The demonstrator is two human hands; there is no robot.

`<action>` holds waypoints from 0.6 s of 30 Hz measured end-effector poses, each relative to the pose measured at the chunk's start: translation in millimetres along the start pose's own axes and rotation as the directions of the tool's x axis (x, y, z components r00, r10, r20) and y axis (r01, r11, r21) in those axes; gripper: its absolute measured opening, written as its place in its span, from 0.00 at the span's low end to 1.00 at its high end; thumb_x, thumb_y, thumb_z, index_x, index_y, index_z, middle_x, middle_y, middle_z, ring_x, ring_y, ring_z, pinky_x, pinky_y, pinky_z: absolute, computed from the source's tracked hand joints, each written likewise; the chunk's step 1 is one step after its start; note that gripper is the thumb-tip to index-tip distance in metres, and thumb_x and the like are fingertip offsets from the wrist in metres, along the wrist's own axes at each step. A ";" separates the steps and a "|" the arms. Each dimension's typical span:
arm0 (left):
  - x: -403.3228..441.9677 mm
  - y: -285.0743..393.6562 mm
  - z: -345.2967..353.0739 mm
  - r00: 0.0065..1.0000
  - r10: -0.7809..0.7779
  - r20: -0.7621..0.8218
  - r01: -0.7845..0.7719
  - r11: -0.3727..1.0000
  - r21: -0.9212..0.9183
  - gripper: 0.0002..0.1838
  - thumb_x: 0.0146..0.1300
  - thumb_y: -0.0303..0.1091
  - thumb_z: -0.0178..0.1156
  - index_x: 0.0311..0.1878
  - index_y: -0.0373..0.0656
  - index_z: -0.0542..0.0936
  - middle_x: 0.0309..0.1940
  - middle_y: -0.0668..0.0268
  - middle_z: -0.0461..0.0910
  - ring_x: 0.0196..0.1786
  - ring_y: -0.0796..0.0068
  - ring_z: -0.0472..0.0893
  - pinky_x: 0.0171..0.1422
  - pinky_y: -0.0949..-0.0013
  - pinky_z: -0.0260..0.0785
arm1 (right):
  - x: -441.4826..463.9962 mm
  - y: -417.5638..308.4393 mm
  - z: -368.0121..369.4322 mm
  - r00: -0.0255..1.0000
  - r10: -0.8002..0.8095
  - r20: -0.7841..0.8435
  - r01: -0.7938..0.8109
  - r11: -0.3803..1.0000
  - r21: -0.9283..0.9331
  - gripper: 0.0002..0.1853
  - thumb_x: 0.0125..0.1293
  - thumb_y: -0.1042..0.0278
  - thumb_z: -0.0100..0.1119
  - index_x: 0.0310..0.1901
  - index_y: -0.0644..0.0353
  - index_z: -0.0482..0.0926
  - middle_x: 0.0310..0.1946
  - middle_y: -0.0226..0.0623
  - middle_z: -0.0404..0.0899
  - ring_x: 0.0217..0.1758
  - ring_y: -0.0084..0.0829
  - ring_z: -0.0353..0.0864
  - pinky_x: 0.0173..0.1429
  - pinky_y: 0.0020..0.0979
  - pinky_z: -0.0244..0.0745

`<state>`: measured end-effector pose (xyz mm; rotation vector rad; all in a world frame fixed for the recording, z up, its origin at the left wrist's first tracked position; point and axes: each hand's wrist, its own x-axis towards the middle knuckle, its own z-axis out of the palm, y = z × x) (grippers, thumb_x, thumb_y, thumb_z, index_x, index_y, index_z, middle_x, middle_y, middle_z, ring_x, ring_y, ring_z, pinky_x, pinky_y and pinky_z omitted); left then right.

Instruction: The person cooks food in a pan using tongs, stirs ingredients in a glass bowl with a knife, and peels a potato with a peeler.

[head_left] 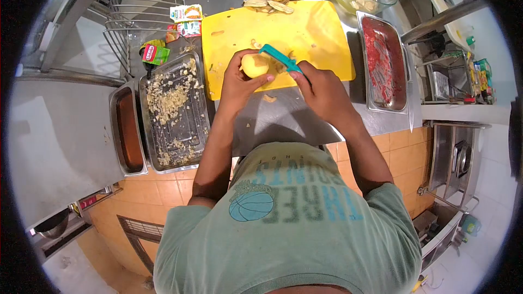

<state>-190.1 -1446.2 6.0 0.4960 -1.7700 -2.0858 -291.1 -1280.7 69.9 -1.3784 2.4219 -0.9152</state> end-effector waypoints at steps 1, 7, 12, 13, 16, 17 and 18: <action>-0.4 -0.7 2.0 0.998 0.028 -0.053 -0.028 1.000 -0.001 0.30 0.47 0.19 0.68 0.50 0.41 0.63 0.45 0.63 0.71 0.50 0.76 0.73 0.53 0.73 0.70 | -0.1 -5.8 0.6 1.000 -0.005 0.004 0.005 1.000 0.001 0.13 0.67 0.57 0.47 0.35 0.61 0.70 0.20 0.50 0.75 0.27 0.53 0.76 0.30 0.50 0.68; 1.1 -13.0 15.2 0.942 0.233 -0.243 -0.193 0.965 0.177 0.28 0.43 0.20 0.69 0.47 0.41 0.66 0.38 0.67 0.70 0.41 0.78 0.72 0.45 0.74 0.69 | 2.5 -21.9 19.2 0.999 -0.022 0.033 0.025 0.997 -0.074 0.13 0.67 0.57 0.46 0.37 0.59 0.70 0.22 0.49 0.77 0.28 0.50 0.78 0.31 0.49 0.72; 4.6 -8.9 23.9 0.873 0.334 -0.356 -0.223 0.921 0.318 0.27 0.42 0.19 0.67 0.45 0.40 0.65 0.36 0.66 0.70 0.39 0.77 0.72 0.44 0.74 0.66 | 5.6 -30.0 22.4 0.999 -0.029 0.017 0.031 0.988 -0.150 0.13 0.67 0.56 0.45 0.41 0.57 0.70 0.23 0.46 0.78 0.28 0.49 0.79 0.29 0.46 0.73; 5.4 -9.3 23.7 0.866 0.341 -0.367 -0.230 0.921 0.314 0.26 0.42 0.19 0.67 0.44 0.41 0.65 0.36 0.67 0.70 0.39 0.77 0.72 0.45 0.74 0.66 | 6.6 -30.6 21.6 0.999 -0.016 0.033 0.022 0.984 -0.177 0.13 0.67 0.56 0.45 0.41 0.57 0.70 0.23 0.46 0.78 0.28 0.48 0.80 0.29 0.46 0.73; 5.3 -8.7 25.4 0.853 0.348 -0.388 -0.262 0.930 0.257 0.25 0.42 0.19 0.68 0.43 0.41 0.65 0.36 0.67 0.70 0.39 0.77 0.71 0.45 0.74 0.66 | 6.7 -30.9 19.8 0.999 -0.023 0.031 0.029 0.981 -0.194 0.13 0.67 0.55 0.45 0.42 0.57 0.70 0.23 0.45 0.78 0.28 0.48 0.80 0.29 0.46 0.74; 4.5 -4.4 28.0 0.853 0.343 -0.392 -0.280 0.937 0.210 0.25 0.42 0.19 0.67 0.42 0.41 0.65 0.36 0.66 0.69 0.39 0.78 0.71 0.46 0.74 0.66 | 7.0 -30.3 19.3 0.999 -0.035 0.023 0.039 0.981 -0.191 0.13 0.67 0.55 0.44 0.42 0.57 0.70 0.23 0.45 0.79 0.27 0.48 0.80 0.29 0.47 0.74; 4.1 -2.2 29.1 0.853 0.338 -0.397 -0.298 0.941 0.162 0.25 0.42 0.19 0.67 0.42 0.41 0.65 0.36 0.66 0.69 0.39 0.78 0.71 0.46 0.74 0.66 | 6.9 -28.8 20.1 0.999 -0.047 0.002 0.047 0.979 -0.198 0.13 0.68 0.55 0.44 0.41 0.57 0.70 0.23 0.45 0.78 0.27 0.48 0.80 0.29 0.47 0.74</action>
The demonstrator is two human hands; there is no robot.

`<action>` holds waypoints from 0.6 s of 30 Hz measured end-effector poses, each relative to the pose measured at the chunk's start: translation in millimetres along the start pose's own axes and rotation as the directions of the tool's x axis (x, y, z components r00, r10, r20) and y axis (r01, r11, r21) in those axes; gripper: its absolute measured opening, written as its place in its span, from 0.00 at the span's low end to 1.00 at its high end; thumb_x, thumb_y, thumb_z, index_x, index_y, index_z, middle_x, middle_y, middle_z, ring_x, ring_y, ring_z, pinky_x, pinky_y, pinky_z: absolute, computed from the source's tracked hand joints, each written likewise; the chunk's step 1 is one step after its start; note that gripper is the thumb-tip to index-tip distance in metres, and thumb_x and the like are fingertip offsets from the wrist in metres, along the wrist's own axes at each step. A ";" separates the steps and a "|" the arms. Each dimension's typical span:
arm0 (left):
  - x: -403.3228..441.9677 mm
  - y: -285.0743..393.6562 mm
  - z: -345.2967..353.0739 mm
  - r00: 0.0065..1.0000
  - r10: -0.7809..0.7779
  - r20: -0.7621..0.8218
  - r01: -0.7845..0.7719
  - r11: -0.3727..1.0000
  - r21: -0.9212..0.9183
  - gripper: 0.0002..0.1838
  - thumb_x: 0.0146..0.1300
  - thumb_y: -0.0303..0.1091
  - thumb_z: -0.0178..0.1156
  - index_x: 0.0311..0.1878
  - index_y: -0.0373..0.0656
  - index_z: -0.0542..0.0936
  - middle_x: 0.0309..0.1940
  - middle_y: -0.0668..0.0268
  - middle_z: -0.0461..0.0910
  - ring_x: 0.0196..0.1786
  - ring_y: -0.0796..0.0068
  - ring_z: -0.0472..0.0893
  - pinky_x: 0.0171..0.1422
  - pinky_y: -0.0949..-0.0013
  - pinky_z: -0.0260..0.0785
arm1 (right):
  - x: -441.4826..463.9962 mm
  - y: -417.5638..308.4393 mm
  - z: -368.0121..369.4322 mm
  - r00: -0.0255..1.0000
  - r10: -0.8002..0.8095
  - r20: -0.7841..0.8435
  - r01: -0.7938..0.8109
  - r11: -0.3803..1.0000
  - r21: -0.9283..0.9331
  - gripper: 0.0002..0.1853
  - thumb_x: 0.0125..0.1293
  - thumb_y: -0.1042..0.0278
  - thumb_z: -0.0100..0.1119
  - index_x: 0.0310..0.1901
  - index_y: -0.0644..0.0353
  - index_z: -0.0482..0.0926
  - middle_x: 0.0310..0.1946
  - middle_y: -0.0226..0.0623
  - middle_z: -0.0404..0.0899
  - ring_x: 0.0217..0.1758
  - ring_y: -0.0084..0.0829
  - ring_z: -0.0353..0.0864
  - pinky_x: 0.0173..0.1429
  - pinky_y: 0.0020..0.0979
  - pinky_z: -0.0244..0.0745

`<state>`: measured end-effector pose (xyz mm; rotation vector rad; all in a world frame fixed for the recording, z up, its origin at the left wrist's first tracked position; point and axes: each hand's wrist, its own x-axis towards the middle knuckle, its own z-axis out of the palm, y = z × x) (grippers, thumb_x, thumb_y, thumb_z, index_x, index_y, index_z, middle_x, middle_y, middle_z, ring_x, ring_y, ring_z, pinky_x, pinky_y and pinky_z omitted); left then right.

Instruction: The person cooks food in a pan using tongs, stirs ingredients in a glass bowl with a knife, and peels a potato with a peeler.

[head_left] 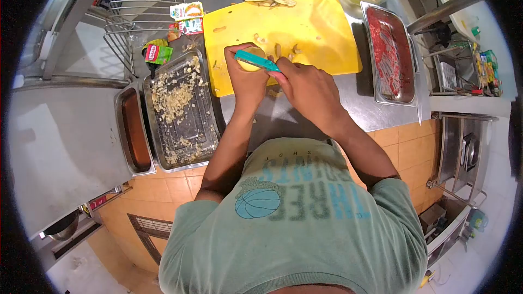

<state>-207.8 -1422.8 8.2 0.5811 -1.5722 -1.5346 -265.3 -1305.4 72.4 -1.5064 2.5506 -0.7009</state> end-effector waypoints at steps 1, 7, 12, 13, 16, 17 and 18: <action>-0.2 -2.5 -1.0 1.000 0.010 0.007 -0.010 1.000 0.028 0.25 0.42 0.18 0.67 0.42 0.41 0.64 0.36 0.66 0.69 0.40 0.78 0.71 0.46 0.73 0.66 | -0.5 2.3 2.4 1.000 -0.009 -0.022 0.009 1.000 -0.008 0.13 0.68 0.55 0.44 0.41 0.57 0.71 0.23 0.46 0.78 0.27 0.48 0.80 0.29 0.47 0.74; -12.4 11.2 -5.2 0.967 0.251 0.043 -0.252 0.967 0.024 0.29 0.39 0.16 0.67 0.44 0.42 0.62 0.39 0.62 0.71 0.41 0.74 0.73 0.48 0.69 0.68 | 18.5 69.5 4.2 0.967 0.217 -0.131 -0.231 0.967 -0.107 0.14 0.68 0.56 0.45 0.36 0.58 0.72 0.22 0.48 0.77 0.27 0.51 0.78 0.29 0.49 0.72; -12.1 16.3 -3.3 0.941 -0.321 0.104 0.330 0.810 -0.484 0.23 0.52 0.21 0.63 0.47 0.49 0.63 0.40 0.65 0.71 0.42 0.76 0.72 0.44 0.72 0.67 | 17.8 68.0 6.7 0.977 0.167 -0.133 -0.169 0.986 -0.006 0.15 0.67 0.55 0.47 0.36 0.59 0.73 0.21 0.50 0.76 0.27 0.53 0.78 0.30 0.50 0.71; -10.6 19.4 -3.1 0.859 -0.478 0.185 0.485 0.642 -0.594 0.21 0.56 0.23 0.62 0.48 0.50 0.63 0.40 0.65 0.71 0.42 0.76 0.71 0.42 0.73 0.67 | 16.8 64.1 9.4 0.977 0.163 -0.138 -0.161 0.987 0.021 0.15 0.67 0.55 0.47 0.36 0.59 0.73 0.20 0.51 0.76 0.27 0.53 0.78 0.30 0.50 0.71; -10.0 1.8 -14.5 0.771 -0.538 0.342 0.609 0.465 -0.642 0.14 0.63 0.31 0.56 0.51 0.51 0.67 0.44 0.65 0.72 0.45 0.69 0.73 0.41 0.70 0.68 | 13.9 55.8 12.1 0.977 0.194 -0.084 -0.186 0.978 0.092 0.14 0.67 0.56 0.47 0.35 0.60 0.73 0.21 0.51 0.75 0.27 0.53 0.77 0.30 0.50 0.70; -10.5 -4.1 -16.6 0.760 -0.541 0.361 0.617 0.426 -0.661 0.10 0.65 0.38 0.54 0.48 0.49 0.70 0.43 0.64 0.73 0.44 0.67 0.73 0.42 0.66 0.69 | 11.5 54.5 14.2 0.979 0.192 -0.076 -0.183 0.977 0.114 0.14 0.67 0.56 0.48 0.35 0.60 0.73 0.21 0.52 0.76 0.27 0.53 0.77 0.30 0.50 0.70; -9.2 -9.0 -19.6 0.726 -0.567 0.390 0.632 0.326 -0.702 0.10 0.66 0.40 0.53 0.46 0.49 0.71 0.42 0.64 0.74 0.44 0.66 0.73 0.42 0.66 0.69 | 9.0 52.5 15.4 0.980 0.188 -0.065 -0.178 0.975 0.135 0.14 0.67 0.56 0.48 0.34 0.60 0.72 0.21 0.52 0.76 0.27 0.53 0.77 0.30 0.50 0.70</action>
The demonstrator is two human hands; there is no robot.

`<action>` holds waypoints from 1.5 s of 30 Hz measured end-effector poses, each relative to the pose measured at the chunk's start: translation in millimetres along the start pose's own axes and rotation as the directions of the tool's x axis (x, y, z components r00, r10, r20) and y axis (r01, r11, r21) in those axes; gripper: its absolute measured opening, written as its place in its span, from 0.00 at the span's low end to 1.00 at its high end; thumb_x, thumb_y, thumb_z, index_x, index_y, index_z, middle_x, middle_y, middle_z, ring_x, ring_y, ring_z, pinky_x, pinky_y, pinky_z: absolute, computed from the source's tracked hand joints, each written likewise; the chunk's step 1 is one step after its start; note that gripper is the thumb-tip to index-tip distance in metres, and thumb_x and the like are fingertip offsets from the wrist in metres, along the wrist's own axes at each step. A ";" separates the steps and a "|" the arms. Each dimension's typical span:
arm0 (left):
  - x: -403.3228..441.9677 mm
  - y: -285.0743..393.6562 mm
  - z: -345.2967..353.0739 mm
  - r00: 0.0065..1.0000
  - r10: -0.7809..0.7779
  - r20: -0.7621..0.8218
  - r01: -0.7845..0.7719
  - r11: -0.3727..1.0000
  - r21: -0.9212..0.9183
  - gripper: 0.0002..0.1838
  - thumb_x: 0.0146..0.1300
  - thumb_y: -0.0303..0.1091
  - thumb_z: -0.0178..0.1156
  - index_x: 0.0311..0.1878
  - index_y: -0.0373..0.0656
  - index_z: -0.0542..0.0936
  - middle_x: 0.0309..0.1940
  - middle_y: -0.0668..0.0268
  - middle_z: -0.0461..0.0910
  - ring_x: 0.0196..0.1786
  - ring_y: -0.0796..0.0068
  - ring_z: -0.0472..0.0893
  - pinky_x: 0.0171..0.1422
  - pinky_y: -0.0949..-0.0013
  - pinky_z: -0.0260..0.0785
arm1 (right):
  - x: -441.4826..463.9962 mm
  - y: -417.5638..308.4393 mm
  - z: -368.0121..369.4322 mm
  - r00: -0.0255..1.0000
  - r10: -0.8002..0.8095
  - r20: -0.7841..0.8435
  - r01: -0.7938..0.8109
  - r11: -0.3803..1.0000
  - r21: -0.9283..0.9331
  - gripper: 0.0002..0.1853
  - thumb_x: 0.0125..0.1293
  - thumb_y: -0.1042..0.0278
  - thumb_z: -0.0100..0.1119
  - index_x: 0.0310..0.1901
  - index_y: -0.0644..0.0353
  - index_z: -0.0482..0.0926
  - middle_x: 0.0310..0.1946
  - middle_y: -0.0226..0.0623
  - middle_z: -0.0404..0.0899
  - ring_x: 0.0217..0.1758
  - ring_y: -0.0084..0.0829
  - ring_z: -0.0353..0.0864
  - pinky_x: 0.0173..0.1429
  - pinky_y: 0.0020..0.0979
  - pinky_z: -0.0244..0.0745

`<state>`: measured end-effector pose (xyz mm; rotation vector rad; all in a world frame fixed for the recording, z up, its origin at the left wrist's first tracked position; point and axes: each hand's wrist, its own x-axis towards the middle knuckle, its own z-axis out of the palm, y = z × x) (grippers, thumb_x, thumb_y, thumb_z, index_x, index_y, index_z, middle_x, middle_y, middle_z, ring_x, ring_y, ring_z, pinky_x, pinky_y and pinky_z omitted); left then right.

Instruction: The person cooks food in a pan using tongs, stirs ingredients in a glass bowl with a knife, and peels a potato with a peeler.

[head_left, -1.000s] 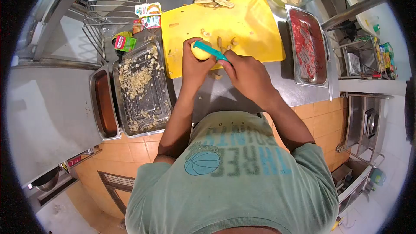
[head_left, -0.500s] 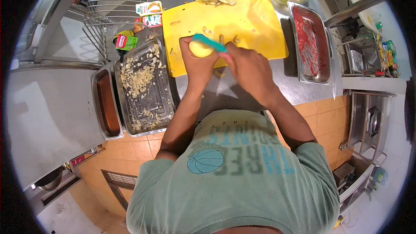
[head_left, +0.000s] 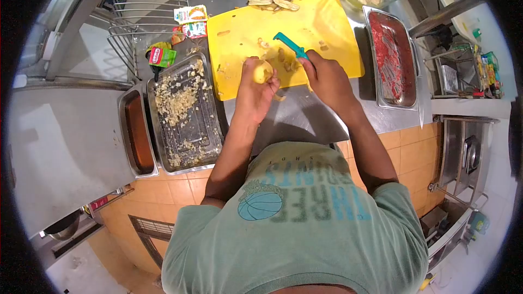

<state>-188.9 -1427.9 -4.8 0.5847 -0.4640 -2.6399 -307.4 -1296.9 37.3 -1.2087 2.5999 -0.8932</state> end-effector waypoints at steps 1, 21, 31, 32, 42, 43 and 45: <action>2.1 2.8 -3.0 0.999 -0.049 -0.008 0.048 0.994 -0.100 0.10 0.66 0.42 0.51 0.45 0.48 0.71 0.41 0.63 0.74 0.43 0.66 0.73 0.43 0.65 0.69 | -3.1 -4.4 -1.2 1.000 -0.011 0.010 0.011 1.000 0.011 0.14 0.67 0.57 0.48 0.34 0.60 0.72 0.21 0.52 0.76 0.27 0.53 0.77 0.30 0.50 0.70; 14.4 -0.8 10.5 0.949 0.176 -0.262 -0.155 0.983 0.098 0.22 0.69 0.49 0.30 0.46 0.46 0.71 0.41 0.65 0.77 0.44 0.69 0.76 0.46 0.64 0.71 | -13.5 -60.8 4.3 0.969 -0.131 0.210 0.149 0.986 -0.076 0.12 0.66 0.57 0.49 0.35 0.59 0.71 0.21 0.50 0.76 0.27 0.52 0.77 0.30 0.48 0.70; 13.8 4.7 19.9 0.940 0.187 -0.286 -0.189 0.982 0.022 0.22 0.68 0.53 0.34 0.44 0.47 0.72 0.37 0.67 0.77 0.36 0.72 0.77 0.36 0.70 0.72 | -8.2 -66.3 0.8 0.962 -0.141 0.236 0.183 0.969 -0.167 0.15 0.66 0.56 0.46 0.42 0.59 0.74 0.23 0.49 0.78 0.28 0.49 0.80 0.31 0.47 0.75; 12.7 5.2 23.3 0.938 0.186 -0.293 -0.192 0.981 0.009 0.23 0.68 0.54 0.35 0.43 0.47 0.72 0.36 0.67 0.77 0.35 0.73 0.77 0.35 0.70 0.72 | -8.2 -67.9 -0.2 0.961 -0.146 0.233 0.188 0.968 -0.166 0.15 0.66 0.56 0.46 0.42 0.59 0.74 0.23 0.49 0.78 0.28 0.49 0.80 0.31 0.47 0.75; 26.2 -6.2 30.0 0.912 0.270 -0.307 -0.285 0.959 -0.002 0.15 0.66 0.49 0.41 0.38 0.48 0.69 0.33 0.70 0.74 0.35 0.76 0.75 0.35 0.71 0.70 | -3.0 -65.7 -8.1 0.978 -0.106 0.181 0.136 0.978 -0.160 0.14 0.67 0.56 0.45 0.40 0.59 0.73 0.23 0.49 0.78 0.28 0.50 0.80 0.32 0.48 0.74; 22.0 -6.0 33.6 0.910 0.300 -0.285 -0.303 0.952 0.034 0.15 0.65 0.48 0.42 0.38 0.48 0.69 0.33 0.70 0.73 0.35 0.76 0.75 0.34 0.71 0.69 | -2.8 -63.0 -7.2 0.980 -0.102 0.171 0.130 0.978 -0.162 0.14 0.67 0.56 0.45 0.39 0.59 0.73 0.23 0.49 0.78 0.28 0.50 0.80 0.32 0.49 0.74; 16.5 -7.3 32.3 0.912 0.332 -0.242 -0.323 0.943 0.077 0.14 0.65 0.48 0.43 0.39 0.48 0.68 0.32 0.70 0.72 0.34 0.76 0.74 0.32 0.71 0.68 | -0.9 -52.7 -1.1 0.984 -0.096 0.147 0.120 0.979 -0.165 0.15 0.67 0.55 0.45 0.39 0.59 0.73 0.23 0.49 0.78 0.29 0.51 0.79 0.33 0.50 0.73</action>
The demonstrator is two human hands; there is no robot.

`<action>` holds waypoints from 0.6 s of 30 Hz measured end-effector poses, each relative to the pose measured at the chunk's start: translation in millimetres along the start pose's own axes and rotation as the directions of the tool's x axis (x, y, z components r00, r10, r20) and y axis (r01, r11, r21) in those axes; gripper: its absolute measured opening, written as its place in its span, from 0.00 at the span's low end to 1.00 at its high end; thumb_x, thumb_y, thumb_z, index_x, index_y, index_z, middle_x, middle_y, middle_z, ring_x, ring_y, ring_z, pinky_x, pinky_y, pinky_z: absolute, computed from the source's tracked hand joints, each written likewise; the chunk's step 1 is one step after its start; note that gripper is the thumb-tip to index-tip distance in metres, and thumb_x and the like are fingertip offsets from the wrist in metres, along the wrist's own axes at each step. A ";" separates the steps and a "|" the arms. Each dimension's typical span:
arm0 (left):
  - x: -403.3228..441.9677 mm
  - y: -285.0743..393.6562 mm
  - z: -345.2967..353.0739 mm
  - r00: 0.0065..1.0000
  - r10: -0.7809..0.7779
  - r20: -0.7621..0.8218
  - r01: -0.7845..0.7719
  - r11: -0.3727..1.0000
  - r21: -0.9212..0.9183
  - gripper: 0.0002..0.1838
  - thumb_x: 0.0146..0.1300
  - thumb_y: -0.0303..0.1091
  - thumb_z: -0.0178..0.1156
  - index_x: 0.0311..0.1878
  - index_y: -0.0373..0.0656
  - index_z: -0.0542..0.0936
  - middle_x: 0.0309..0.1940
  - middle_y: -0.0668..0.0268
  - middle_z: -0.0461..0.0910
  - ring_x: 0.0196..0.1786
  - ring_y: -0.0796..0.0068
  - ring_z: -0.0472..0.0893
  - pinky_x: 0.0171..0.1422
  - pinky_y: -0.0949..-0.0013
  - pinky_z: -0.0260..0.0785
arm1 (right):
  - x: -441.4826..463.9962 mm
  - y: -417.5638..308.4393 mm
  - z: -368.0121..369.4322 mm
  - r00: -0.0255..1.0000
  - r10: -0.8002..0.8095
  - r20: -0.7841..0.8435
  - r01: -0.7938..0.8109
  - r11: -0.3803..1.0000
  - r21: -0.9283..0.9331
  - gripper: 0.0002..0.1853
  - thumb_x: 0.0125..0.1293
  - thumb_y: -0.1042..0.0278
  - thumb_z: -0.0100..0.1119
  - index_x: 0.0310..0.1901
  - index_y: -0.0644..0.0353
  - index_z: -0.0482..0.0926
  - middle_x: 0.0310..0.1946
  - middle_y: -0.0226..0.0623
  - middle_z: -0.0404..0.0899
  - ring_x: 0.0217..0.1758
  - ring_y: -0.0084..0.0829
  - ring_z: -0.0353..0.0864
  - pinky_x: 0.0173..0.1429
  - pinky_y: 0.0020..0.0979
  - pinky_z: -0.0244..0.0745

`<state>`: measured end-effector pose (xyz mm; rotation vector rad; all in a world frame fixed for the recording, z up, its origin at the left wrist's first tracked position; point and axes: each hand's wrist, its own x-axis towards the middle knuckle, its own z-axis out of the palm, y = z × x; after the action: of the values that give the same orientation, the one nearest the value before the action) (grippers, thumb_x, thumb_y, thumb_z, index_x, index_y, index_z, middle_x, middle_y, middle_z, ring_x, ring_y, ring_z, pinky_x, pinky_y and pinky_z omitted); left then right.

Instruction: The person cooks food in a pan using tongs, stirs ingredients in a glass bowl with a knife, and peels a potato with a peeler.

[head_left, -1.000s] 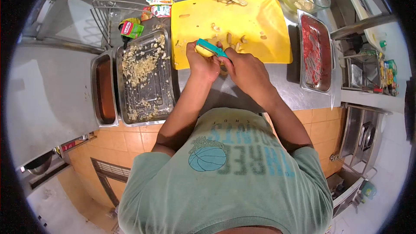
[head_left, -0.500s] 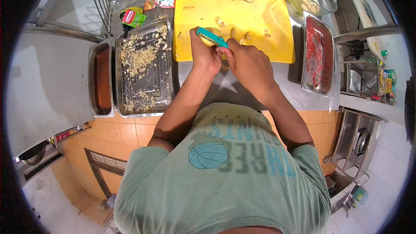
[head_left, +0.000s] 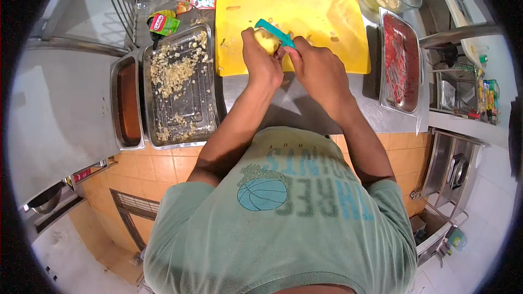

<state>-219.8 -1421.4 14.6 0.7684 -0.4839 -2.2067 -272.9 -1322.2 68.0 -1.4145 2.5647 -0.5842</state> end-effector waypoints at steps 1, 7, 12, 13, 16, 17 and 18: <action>0.0 -1.2 -6.1 1.000 0.005 0.020 -0.005 1.000 0.005 0.14 0.65 0.48 0.43 0.40 0.48 0.68 0.31 0.70 0.72 0.33 0.77 0.74 0.30 0.71 0.68 | 3.9 11.1 7.1 0.999 0.041 -0.001 -0.041 0.999 -0.019 0.15 0.67 0.55 0.45 0.39 0.59 0.73 0.23 0.50 0.78 0.29 0.51 0.79 0.33 0.50 0.73; -2.3 -1.8 -6.9 0.988 0.123 -0.096 -0.115 0.990 0.081 0.16 0.65 0.50 0.45 0.41 0.46 0.68 0.27 0.67 0.73 0.31 0.72 0.73 0.34 0.69 0.67 | 10.3 45.5 9.8 0.995 0.087 -0.052 -0.087 0.996 -0.003 0.16 0.68 0.55 0.44 0.38 0.60 0.73 0.22 0.51 0.77 0.29 0.53 0.79 0.32 0.51 0.72; 0.2 -7.9 -12.2 0.992 0.116 -0.053 -0.106 0.982 0.154 0.14 0.66 0.48 0.42 0.41 0.48 0.68 0.31 0.69 0.72 0.33 0.75 0.73 0.36 0.70 0.67 | -9.1 -3.1 -11.6 0.998 -0.046 -0.044 0.049 0.996 0.071 0.15 0.67 0.56 0.46 0.36 0.61 0.73 0.22 0.52 0.77 0.28 0.53 0.78 0.30 0.50 0.72; 1.0 -8.5 -12.3 0.992 0.124 -0.029 -0.120 0.984 0.132 0.14 0.66 0.48 0.42 0.41 0.48 0.67 0.32 0.69 0.71 0.33 0.76 0.73 0.36 0.70 0.67 | -10.0 -8.5 -10.8 0.998 -0.065 -0.024 0.067 0.994 0.081 0.14 0.67 0.57 0.46 0.36 0.61 0.72 0.22 0.52 0.77 0.28 0.53 0.78 0.30 0.50 0.72; -1.7 -3.9 -13.0 0.991 0.135 -0.018 -0.131 0.982 0.134 0.12 0.67 0.46 0.41 0.41 0.49 0.66 0.33 0.69 0.70 0.34 0.77 0.73 0.35 0.71 0.68 | -8.6 -11.2 -5.6 0.999 -0.033 0.018 0.032 0.996 0.078 0.14 0.67 0.57 0.46 0.37 0.62 0.72 0.22 0.51 0.77 0.28 0.53 0.79 0.32 0.50 0.72; -3.2 -1.9 -12.9 0.991 0.135 -0.025 -0.130 0.980 0.148 0.12 0.67 0.46 0.41 0.40 0.49 0.65 0.34 0.70 0.70 0.34 0.78 0.73 0.35 0.71 0.68 | -8.1 -11.4 -4.5 0.999 -0.036 0.020 0.034 0.996 0.085 0.14 0.67 0.57 0.46 0.37 0.62 0.72 0.23 0.51 0.77 0.28 0.53 0.79 0.32 0.50 0.72; -3.7 -1.1 -11.8 0.986 0.165 -0.026 -0.160 0.977 0.138 0.11 0.67 0.46 0.41 0.40 0.49 0.65 0.34 0.70 0.70 0.35 0.78 0.73 0.36 0.71 0.68 | -8.6 -12.3 -5.5 0.999 -0.036 0.026 0.034 0.995 0.090 0.15 0.67 0.57 0.46 0.37 0.62 0.72 0.23 0.51 0.77 0.29 0.53 0.78 0.32 0.50 0.72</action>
<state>-210.6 -1419.1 6.5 0.8106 -0.6604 -2.0204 -260.4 -1319.4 77.5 -1.4307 2.4643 -0.6712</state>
